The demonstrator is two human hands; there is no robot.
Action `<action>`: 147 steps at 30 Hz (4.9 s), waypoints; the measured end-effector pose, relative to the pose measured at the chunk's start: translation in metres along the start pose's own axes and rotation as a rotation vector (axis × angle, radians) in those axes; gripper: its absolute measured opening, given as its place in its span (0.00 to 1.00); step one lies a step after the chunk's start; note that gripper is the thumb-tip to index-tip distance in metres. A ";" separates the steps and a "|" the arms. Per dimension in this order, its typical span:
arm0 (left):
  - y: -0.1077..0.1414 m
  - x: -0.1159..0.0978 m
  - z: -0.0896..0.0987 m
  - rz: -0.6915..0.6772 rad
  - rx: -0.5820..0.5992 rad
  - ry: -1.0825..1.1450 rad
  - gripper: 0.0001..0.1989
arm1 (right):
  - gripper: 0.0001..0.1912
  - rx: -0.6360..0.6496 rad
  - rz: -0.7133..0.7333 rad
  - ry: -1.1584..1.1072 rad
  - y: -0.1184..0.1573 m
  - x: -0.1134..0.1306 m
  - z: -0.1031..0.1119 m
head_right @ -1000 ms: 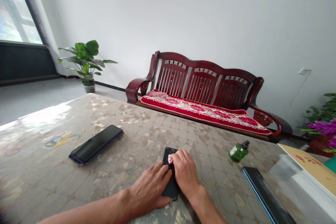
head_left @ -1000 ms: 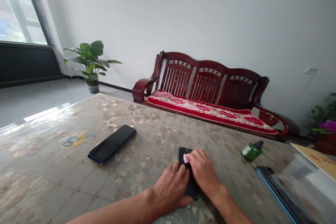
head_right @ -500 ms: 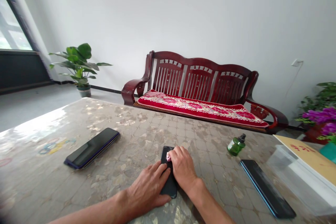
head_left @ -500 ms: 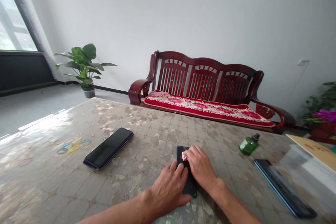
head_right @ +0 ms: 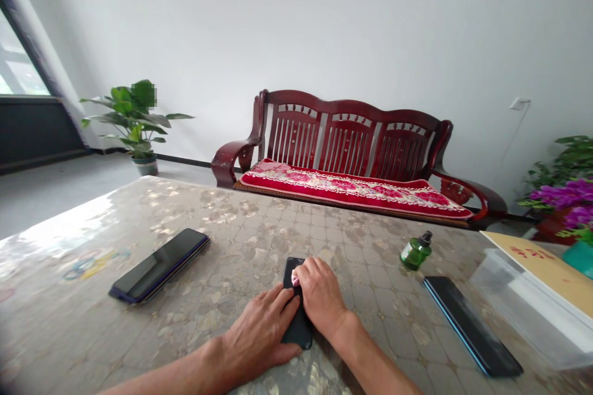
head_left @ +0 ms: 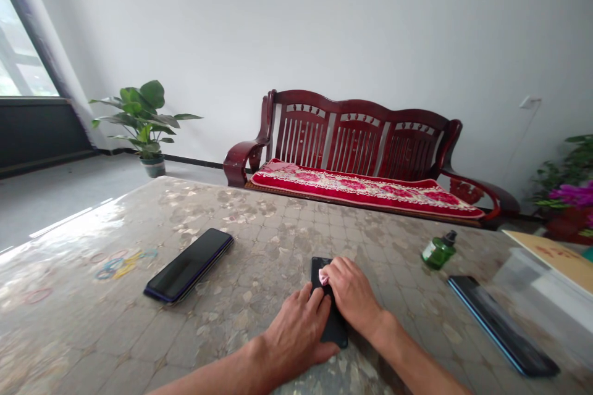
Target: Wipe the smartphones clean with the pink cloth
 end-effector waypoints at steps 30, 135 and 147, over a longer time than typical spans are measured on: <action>0.000 0.001 0.002 -0.009 -0.011 -0.019 0.31 | 0.09 0.047 -0.062 0.053 -0.007 0.000 -0.006; -0.003 0.007 -0.001 -0.002 -0.040 0.039 0.32 | 0.10 0.251 -0.059 -0.101 -0.017 0.004 0.008; -0.002 0.007 -0.004 -0.002 -0.041 0.037 0.31 | 0.11 0.198 -0.100 -0.084 -0.020 0.001 0.002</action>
Point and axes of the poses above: each hand's wrist, its own y-axis away from the middle knuckle, its own z-axis out of the back of the hand, x = y × z, the point moved 3 cm from there along -y, towards the middle knuckle, and after that the axes turned 5 degrees about -z, right-handed, at the moved point
